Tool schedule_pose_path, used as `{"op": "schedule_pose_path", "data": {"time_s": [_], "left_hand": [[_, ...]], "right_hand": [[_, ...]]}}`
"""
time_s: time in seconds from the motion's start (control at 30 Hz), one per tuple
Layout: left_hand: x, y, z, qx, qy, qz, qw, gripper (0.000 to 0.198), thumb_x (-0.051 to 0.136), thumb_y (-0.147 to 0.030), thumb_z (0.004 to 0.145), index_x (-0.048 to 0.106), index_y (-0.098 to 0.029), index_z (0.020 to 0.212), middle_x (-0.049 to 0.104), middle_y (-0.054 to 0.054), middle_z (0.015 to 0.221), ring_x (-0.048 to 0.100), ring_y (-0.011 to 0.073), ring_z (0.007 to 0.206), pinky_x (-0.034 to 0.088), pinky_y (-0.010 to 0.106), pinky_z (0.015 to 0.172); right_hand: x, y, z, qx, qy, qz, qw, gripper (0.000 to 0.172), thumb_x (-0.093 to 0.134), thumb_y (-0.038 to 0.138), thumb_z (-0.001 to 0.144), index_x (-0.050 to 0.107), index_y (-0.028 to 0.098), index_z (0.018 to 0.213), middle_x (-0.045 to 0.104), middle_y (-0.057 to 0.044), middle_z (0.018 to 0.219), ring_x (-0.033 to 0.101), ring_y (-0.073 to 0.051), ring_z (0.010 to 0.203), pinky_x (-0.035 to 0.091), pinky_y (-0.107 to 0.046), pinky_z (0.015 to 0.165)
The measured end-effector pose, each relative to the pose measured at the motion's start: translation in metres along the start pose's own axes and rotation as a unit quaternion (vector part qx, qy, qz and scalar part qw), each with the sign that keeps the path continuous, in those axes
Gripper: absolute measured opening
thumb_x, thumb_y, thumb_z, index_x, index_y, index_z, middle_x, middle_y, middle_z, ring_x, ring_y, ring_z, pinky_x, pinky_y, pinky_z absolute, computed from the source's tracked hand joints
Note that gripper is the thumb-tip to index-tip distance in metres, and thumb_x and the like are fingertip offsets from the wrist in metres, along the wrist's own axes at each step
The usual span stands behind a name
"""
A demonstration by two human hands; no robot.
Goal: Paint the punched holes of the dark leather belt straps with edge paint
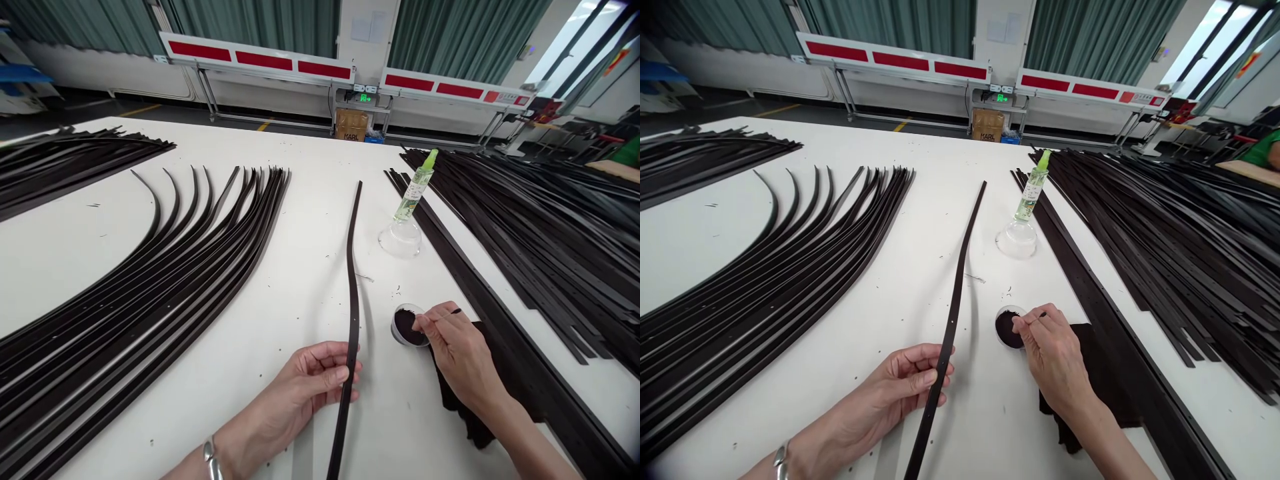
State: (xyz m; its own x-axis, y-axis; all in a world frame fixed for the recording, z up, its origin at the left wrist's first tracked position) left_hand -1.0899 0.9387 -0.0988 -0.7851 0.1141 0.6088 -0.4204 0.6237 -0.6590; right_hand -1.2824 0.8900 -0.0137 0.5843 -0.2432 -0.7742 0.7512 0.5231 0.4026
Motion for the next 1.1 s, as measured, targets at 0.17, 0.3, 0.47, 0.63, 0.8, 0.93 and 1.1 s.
{"op": "schedule_pose_path", "data": {"time_s": [0.17,0.3,0.47,0.63,0.8,0.93,1.1], "left_hand": [[0.0,-0.001,-0.001,0.002,-0.001,-0.002,1.0,0.025,0.072,-0.019,0.08,0.068,-0.016,0.105,0.068,0.009,0.102,0.063,0.0164,0.087,0.052,0.035,0.084],[0.002,0.0,-0.001,0.01,0.008,-0.015,1.0,0.025,0.071,-0.018,0.081,0.068,-0.017,0.105,0.068,0.009,0.101,0.063,0.0165,0.087,0.052,0.037,0.086],[0.005,0.0,-0.002,0.026,0.03,-0.035,0.999,0.025,0.072,-0.016,0.08,0.068,-0.014,0.105,0.067,0.01,0.098,0.062,0.0172,0.09,0.052,0.038,0.086],[0.006,0.001,-0.002,0.023,0.041,-0.043,0.998,0.026,0.073,-0.017,0.079,0.068,-0.014,0.105,0.066,0.01,0.1,0.061,0.0183,0.095,0.051,0.038,0.087],[0.005,0.002,-0.001,0.023,0.039,-0.049,0.998,0.027,0.075,-0.017,0.077,0.069,-0.015,0.104,0.067,0.01,0.098,0.061,0.0184,0.094,0.052,0.038,0.086],[0.005,0.003,-0.001,0.022,0.039,-0.049,0.998,0.027,0.076,-0.017,0.077,0.069,-0.016,0.103,0.067,0.01,0.099,0.062,0.0188,0.094,0.052,0.038,0.086],[0.006,0.002,-0.001,0.027,0.043,-0.045,0.998,0.026,0.076,-0.018,0.076,0.07,-0.016,0.101,0.067,0.007,0.095,0.061,0.0174,0.091,0.052,0.037,0.085]], "right_hand": [[-0.022,-0.003,-0.002,0.083,-0.05,0.055,0.994,0.025,0.043,0.023,0.099,0.062,0.021,0.082,0.063,-0.003,0.08,0.056,-0.017,0.081,0.045,-0.03,0.073],[-0.022,-0.005,-0.012,0.226,-0.058,0.192,0.953,0.03,0.042,0.033,0.099,0.064,0.022,0.082,0.063,-0.002,0.086,0.058,-0.015,0.08,0.045,-0.026,0.071],[-0.002,0.034,-0.011,0.145,-0.021,0.251,0.957,0.028,0.041,0.023,0.099,0.063,0.021,0.081,0.064,-0.002,0.085,0.058,-0.016,0.084,0.043,-0.028,0.078],[0.008,0.078,-0.009,-0.052,0.002,0.242,0.969,0.025,0.042,0.004,0.092,0.061,0.02,0.098,0.066,-0.003,0.085,0.058,-0.017,0.087,0.043,-0.036,0.083],[0.014,0.087,-0.011,-0.097,0.012,0.227,0.969,0.03,0.043,-0.001,0.089,0.059,0.02,0.103,0.067,-0.004,0.087,0.059,-0.018,0.083,0.045,-0.039,0.081],[0.016,0.088,-0.011,-0.105,0.01,0.219,0.97,0.029,0.044,-0.001,0.088,0.059,0.02,0.103,0.068,-0.003,0.086,0.06,-0.018,0.081,0.047,-0.04,0.082],[0.018,0.092,-0.01,-0.127,0.012,0.224,0.966,0.03,0.045,-0.003,0.087,0.057,0.018,0.104,0.068,-0.005,0.088,0.059,-0.017,0.082,0.047,-0.039,0.079]]}}
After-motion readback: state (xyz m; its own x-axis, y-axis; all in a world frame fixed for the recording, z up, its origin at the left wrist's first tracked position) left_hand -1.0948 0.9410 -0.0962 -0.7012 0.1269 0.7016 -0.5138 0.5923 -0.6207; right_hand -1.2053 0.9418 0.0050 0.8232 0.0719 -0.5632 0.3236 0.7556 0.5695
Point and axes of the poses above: each hand's wrist, its own z-axis towards the middle knuckle, its own x-axis out of the palm, y = z × x, the point moved 9 cm from there along z, towards the middle knuckle
